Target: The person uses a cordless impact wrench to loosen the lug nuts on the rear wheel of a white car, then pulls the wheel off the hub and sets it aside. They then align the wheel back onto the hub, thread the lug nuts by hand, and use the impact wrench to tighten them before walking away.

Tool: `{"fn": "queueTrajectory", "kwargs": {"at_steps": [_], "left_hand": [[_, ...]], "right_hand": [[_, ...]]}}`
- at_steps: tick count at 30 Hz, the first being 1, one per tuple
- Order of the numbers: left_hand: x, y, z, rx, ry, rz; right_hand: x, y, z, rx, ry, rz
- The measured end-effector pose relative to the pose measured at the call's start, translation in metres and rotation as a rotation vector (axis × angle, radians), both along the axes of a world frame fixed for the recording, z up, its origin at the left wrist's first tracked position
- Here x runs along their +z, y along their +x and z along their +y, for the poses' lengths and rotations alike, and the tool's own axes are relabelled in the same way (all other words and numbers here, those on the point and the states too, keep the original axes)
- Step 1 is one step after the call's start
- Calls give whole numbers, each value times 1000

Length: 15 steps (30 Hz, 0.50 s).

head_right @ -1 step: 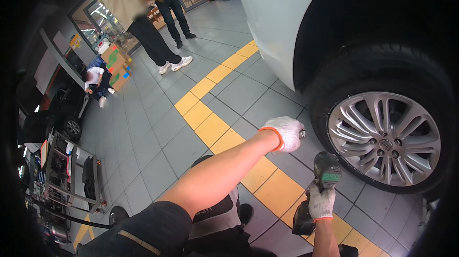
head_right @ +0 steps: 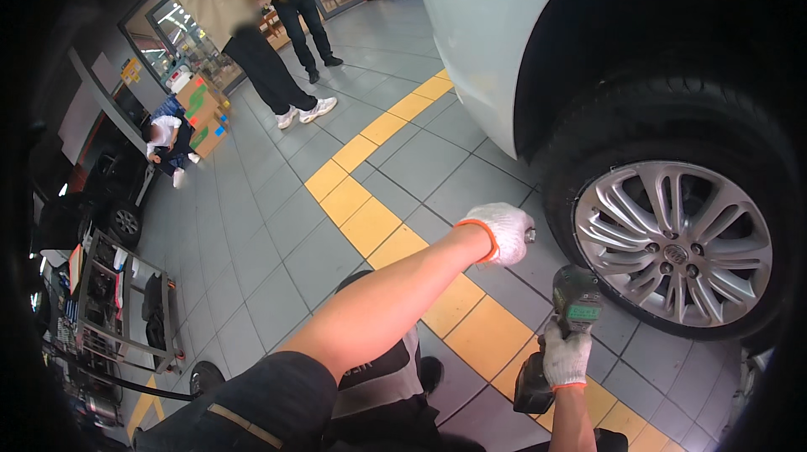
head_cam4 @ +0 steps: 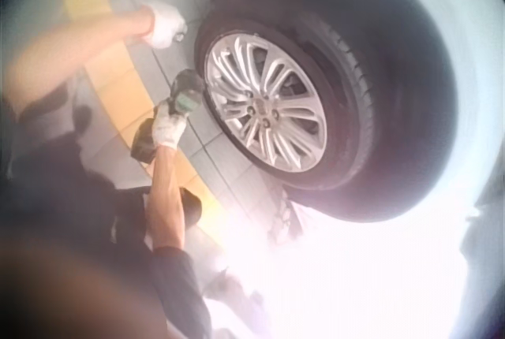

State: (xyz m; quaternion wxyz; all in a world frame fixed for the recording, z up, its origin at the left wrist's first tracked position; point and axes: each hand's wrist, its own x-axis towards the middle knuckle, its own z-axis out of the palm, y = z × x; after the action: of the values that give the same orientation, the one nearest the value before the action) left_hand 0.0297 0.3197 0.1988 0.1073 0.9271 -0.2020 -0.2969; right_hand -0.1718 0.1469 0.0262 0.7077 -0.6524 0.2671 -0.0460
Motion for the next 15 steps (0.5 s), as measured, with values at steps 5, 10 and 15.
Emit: {"fn": "queueTrajectory", "kwargs": {"at_steps": [5, 10, 15], "left_hand": [[-8, 15, 4, -159, -173, -145], [-21, 28, -3, -329, -181, -240], [-22, 9, -10, -394, -283, -279]], "right_hand": [[44, -4, -19, -8, 14, -234], [61, -1, -33, 19, -90, -324], [91, -8, -25, 112, 72, -298]]}}
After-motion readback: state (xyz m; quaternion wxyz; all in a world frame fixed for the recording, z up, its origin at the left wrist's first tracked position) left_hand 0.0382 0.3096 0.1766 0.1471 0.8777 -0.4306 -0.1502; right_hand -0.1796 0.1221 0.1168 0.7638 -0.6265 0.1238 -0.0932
